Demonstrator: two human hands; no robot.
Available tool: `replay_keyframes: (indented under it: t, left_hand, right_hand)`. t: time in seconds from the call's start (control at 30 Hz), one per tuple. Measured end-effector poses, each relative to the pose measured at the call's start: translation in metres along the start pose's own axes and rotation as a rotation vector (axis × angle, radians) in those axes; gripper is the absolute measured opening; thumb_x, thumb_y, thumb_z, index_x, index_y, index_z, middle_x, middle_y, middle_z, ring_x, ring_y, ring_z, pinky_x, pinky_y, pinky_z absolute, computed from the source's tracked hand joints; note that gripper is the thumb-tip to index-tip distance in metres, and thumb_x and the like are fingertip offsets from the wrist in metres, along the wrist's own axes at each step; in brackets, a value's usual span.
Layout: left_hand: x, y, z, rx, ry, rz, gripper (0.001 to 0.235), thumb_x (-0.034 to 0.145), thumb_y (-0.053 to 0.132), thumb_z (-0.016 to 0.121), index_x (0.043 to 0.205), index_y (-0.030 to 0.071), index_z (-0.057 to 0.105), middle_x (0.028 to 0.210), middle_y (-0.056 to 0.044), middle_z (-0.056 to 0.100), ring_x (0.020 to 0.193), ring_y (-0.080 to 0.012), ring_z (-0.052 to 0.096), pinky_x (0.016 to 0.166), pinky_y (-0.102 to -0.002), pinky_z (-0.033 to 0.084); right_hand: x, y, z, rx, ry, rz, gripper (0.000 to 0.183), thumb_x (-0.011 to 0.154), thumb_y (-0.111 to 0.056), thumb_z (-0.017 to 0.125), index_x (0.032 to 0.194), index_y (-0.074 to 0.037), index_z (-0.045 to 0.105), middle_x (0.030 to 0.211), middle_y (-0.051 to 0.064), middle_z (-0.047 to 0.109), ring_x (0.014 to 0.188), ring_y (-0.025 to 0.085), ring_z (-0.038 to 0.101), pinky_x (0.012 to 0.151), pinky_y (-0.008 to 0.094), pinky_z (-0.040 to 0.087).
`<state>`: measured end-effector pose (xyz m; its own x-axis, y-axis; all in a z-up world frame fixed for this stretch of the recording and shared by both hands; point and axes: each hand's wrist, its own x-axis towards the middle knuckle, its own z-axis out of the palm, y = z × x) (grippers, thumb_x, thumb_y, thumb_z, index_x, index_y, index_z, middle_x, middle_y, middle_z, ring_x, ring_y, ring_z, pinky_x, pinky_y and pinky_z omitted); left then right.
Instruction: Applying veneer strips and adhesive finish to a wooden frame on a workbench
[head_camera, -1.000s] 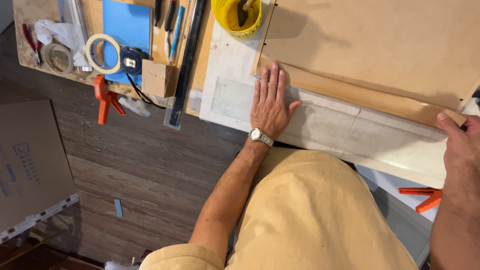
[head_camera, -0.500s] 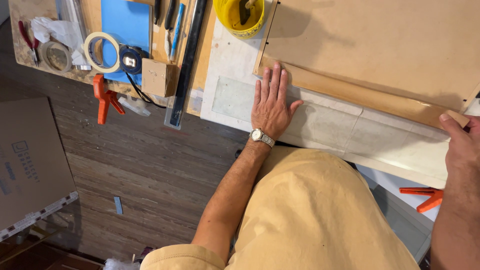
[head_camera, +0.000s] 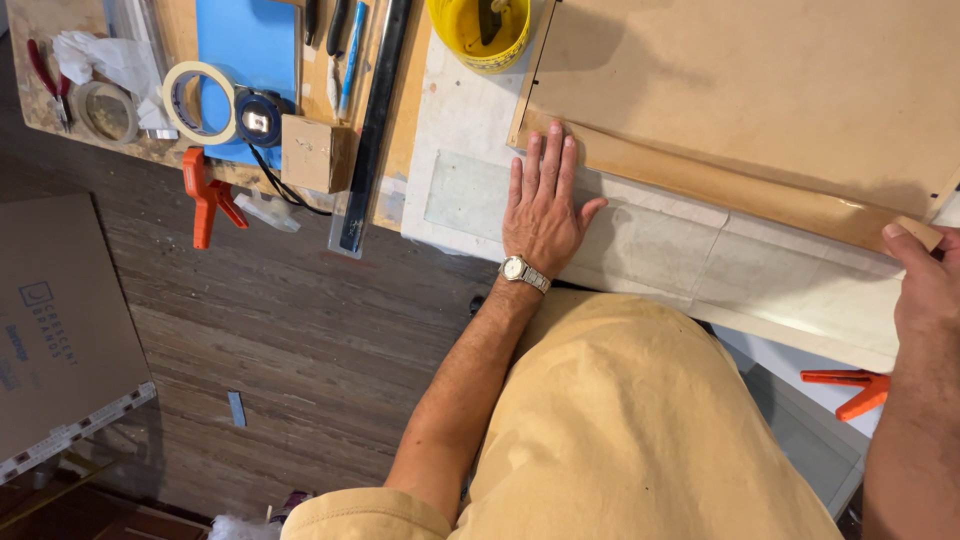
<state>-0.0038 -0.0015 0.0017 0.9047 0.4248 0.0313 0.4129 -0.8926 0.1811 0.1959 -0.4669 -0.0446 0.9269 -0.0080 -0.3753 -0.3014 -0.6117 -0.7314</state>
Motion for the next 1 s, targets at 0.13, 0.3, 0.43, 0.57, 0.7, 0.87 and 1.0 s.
replay_keyframes:
  t: [0.13,0.3,0.43,0.57,0.7,0.87,1.0]
  left_hand:
    - [0.000,-0.001,0.002,0.014,-0.014,0.004,0.086,0.101,0.072,0.027,0.163,0.012,0.032,0.171,-0.006,0.026,0.161,-0.0266,0.027,0.132,-0.046,0.027]
    - [-0.001,-0.001,0.002,-0.022,0.009,0.010,0.085,0.102,0.071,0.029,0.162,0.011,0.033,0.170,-0.008,0.028,0.160,-0.0295,0.030,0.131,-0.047,0.030]
    - [-0.001,-0.001,-0.001,0.001,-0.001,0.006,0.085,0.102,0.071,0.028,0.162,0.011,0.033,0.170,-0.007,0.028,0.160,-0.0282,0.029,0.132,-0.046,0.029]
    - [-0.001,-0.001,-0.001,0.002,0.001,0.007,0.084,0.102,0.070,0.027,0.162,0.011,0.033,0.170,-0.007,0.028,0.160,-0.0283,0.029,0.132,-0.046,0.028]
    - [-0.001,-0.002,-0.002,0.004,-0.002,0.002,0.084,0.102,0.071,0.026,0.162,0.013,0.033,0.170,-0.005,0.028,0.161,-0.0268,0.028,0.132,-0.047,0.027]
    - [0.004,-0.010,-0.005,0.076,-0.081,-0.014,0.087,0.100,0.072,0.021,0.164,0.014,0.031,0.171,-0.003,0.024,0.161,-0.0217,0.022,0.133,-0.047,0.019]
    - [0.003,-0.016,-0.005,-0.007,0.032,-0.019,0.085,0.102,0.069,0.020,0.161,0.010,0.037,0.169,-0.006,0.031,0.159,-0.0228,0.031,0.131,-0.047,0.028]
  right_hand:
    - [0.005,0.009,0.000,0.034,0.010,-0.009,0.027,0.109,-0.028,0.075,0.126,-0.020,0.055,0.118,-0.005,0.063,0.113,0.008,0.059,0.108,0.022,0.046]
    - [0.007,0.012,-0.001,0.023,0.007,0.011,0.030,0.107,-0.032,0.075,0.126,-0.020,0.055,0.118,-0.006,0.062,0.110,0.007,0.059,0.105,0.021,0.045]
    - [0.004,0.010,-0.001,0.050,-0.017,-0.004,0.031,0.108,-0.033,0.074,0.129,-0.020,0.056,0.120,-0.005,0.063,0.112,0.008,0.060,0.105,0.022,0.049]
    - [0.000,0.003,0.000,0.031,-0.008,0.009,0.029,0.108,-0.032,0.074,0.127,-0.021,0.055,0.120,-0.006,0.062,0.113,0.007,0.059,0.107,0.021,0.046]
    - [0.001,0.002,0.000,0.018,-0.009,0.004,0.030,0.109,-0.031,0.073,0.129,-0.020,0.055,0.122,-0.004,0.062,0.114,0.008,0.059,0.107,0.021,0.046]
    - [0.004,0.012,0.000,0.031,0.003,-0.014,0.029,0.110,-0.031,0.076,0.126,-0.019,0.055,0.119,-0.003,0.063,0.112,0.008,0.060,0.105,0.021,0.049]
    - [0.002,0.010,0.000,-0.004,-0.006,-0.051,0.028,0.110,-0.030,0.077,0.128,-0.016,0.059,0.117,-0.002,0.066,0.107,0.009,0.062,0.101,0.022,0.050]
